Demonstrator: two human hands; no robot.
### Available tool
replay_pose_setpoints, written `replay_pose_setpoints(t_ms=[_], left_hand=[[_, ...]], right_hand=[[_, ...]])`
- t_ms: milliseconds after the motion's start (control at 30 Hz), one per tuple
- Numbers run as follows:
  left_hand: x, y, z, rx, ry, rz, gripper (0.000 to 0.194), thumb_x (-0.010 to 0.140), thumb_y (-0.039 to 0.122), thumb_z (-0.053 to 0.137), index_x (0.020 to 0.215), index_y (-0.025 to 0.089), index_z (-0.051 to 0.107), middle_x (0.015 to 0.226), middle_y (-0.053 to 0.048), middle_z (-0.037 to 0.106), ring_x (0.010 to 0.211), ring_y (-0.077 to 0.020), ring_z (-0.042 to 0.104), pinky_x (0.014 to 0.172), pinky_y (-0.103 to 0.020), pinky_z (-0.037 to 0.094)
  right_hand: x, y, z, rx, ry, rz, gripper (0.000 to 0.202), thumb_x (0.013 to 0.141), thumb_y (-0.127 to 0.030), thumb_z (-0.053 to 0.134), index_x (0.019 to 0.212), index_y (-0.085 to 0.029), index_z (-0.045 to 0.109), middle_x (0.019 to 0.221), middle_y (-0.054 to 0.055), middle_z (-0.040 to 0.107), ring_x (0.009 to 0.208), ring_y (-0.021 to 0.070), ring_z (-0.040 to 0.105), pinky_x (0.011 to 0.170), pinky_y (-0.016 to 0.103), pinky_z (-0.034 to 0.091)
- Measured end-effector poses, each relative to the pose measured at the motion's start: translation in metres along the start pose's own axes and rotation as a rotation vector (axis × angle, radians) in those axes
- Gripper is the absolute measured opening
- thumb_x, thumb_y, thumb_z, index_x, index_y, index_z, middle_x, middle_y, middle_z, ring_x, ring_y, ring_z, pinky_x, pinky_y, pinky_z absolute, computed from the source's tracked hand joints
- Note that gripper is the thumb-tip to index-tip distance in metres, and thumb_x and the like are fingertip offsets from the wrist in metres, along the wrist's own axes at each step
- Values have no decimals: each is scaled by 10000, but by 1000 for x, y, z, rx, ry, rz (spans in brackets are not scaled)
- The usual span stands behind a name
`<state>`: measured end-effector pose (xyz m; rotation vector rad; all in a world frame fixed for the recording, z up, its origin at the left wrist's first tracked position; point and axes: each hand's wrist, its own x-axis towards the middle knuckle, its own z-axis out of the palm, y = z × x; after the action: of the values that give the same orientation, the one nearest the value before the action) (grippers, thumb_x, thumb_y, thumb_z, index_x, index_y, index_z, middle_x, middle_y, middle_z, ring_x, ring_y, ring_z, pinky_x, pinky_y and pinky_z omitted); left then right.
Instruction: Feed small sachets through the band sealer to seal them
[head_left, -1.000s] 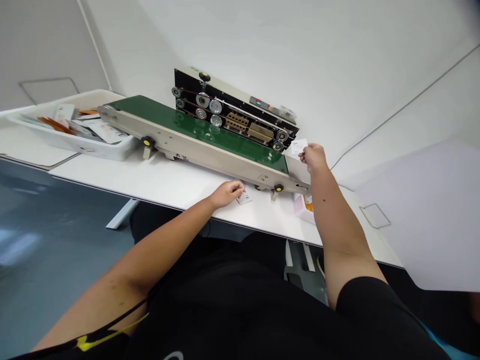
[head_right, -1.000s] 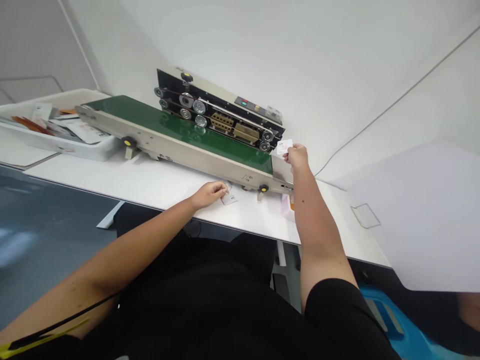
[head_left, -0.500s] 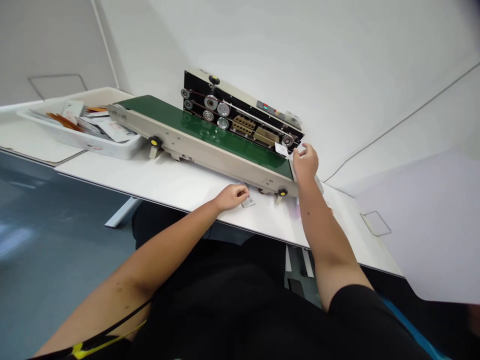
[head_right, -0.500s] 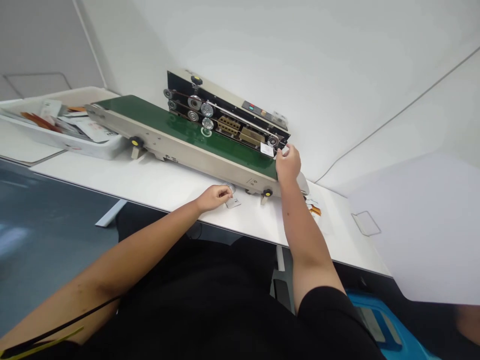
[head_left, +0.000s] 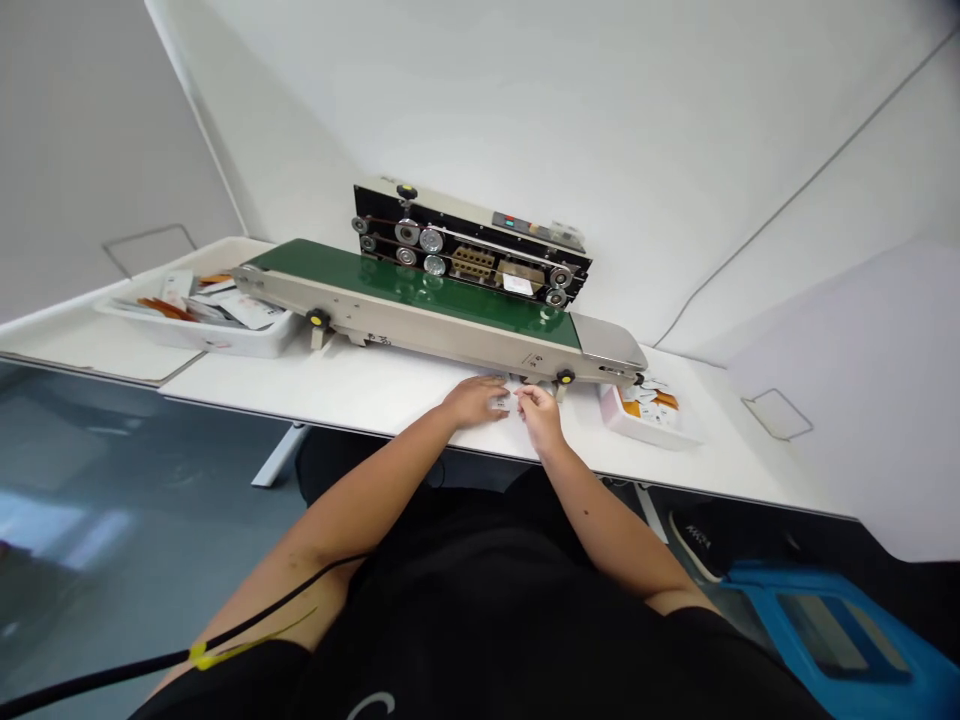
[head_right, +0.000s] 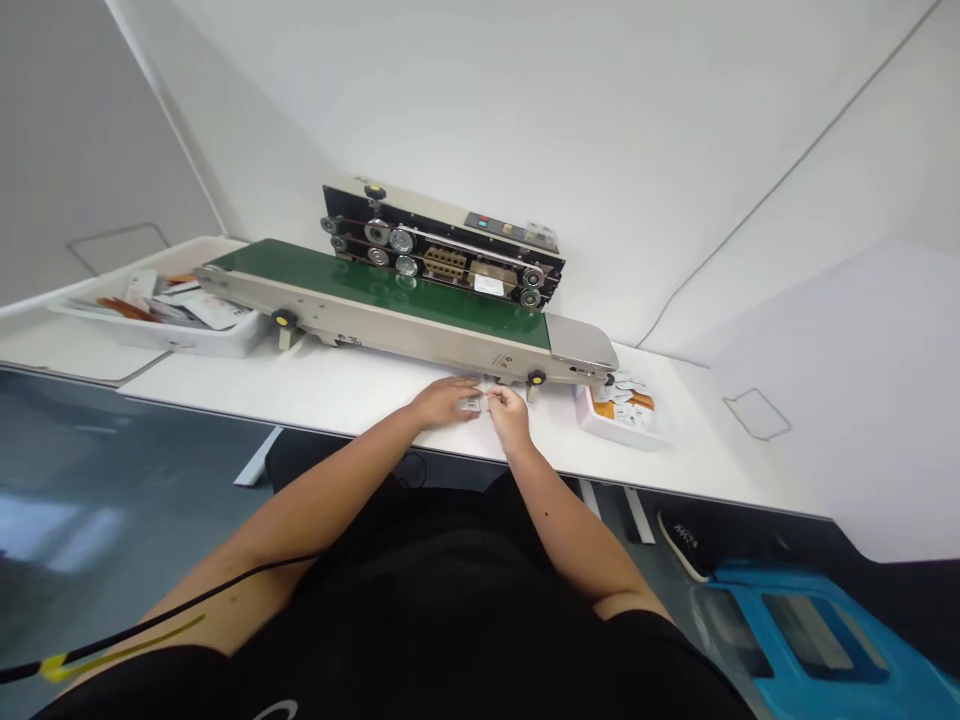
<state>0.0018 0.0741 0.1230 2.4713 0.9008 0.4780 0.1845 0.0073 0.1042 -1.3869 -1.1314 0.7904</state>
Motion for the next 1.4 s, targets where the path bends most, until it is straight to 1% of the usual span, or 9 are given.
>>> replay_pose_setpoints(t_ms=[100,267,367,500,667,800,933,1100,1400], left_hand=[[-1,-10,-1,-158,193,88,330,985,424,607,1189,275,821,1489,-76,651,1424,-296,560,1229,-453,380],[-6,-15,-10,-346,504,94,357,980,482,623,1111,239,848,1061,-108,749,1044,-242,680,1034,-435,505],[-8,-11,-16,-540,467,15,449,936,565,646,1101,195,841,980,-101,771,931,-225,696,892,-360,553],[-9,-6,-17,-761,425,-140,556,810,631,745,1067,144,817,1019,-118,804,871,-232,718,762,-320,566],[-7,-8,-14,-845,501,-169,573,765,643,769,1028,135,795,963,-97,790,783,-193,688,702,-294,543],[-6,-7,-14,-871,518,-166,529,758,609,788,997,138,775,950,-85,774,793,-183,669,707,-286,532],[-5,-3,-17,-929,505,-140,508,728,562,827,1003,143,745,877,-54,742,736,-149,627,667,-262,502],[-5,-4,-20,-959,524,-121,435,733,534,840,876,141,717,646,24,592,582,-86,471,557,-226,369],[-2,-9,-20,-1007,580,-152,347,762,451,838,877,172,665,652,38,553,515,-68,403,486,-215,275]], right_hand=[[2,-2,1,-11,25,-35,283,806,-404,617,998,-213,700,723,-26,604,573,133,497,556,257,408],[0,-8,9,-230,61,-348,462,784,-344,661,1230,-225,693,1159,94,688,854,198,606,720,317,514],[3,-9,10,-263,-95,-392,387,825,-369,656,1178,-229,730,1160,92,727,915,220,633,788,347,523],[9,-5,6,-188,-110,-292,265,887,-417,604,951,-215,764,978,68,761,863,220,655,825,366,520],[8,-4,3,-86,-258,-245,358,880,-480,656,1096,-217,770,1152,88,772,1012,243,697,858,360,534],[4,-4,3,-11,-400,-178,361,882,-505,684,1076,-210,757,910,49,778,860,213,718,824,349,540],[5,-3,1,60,-324,-118,335,863,-505,719,1010,-205,734,699,-9,703,648,155,627,704,313,502],[5,-7,-1,166,-228,-76,316,863,-504,726,989,-214,723,694,-17,689,650,134,606,661,275,467],[4,-13,-1,154,-110,-74,352,821,-531,767,975,-215,746,705,-9,680,665,138,586,621,267,445]])
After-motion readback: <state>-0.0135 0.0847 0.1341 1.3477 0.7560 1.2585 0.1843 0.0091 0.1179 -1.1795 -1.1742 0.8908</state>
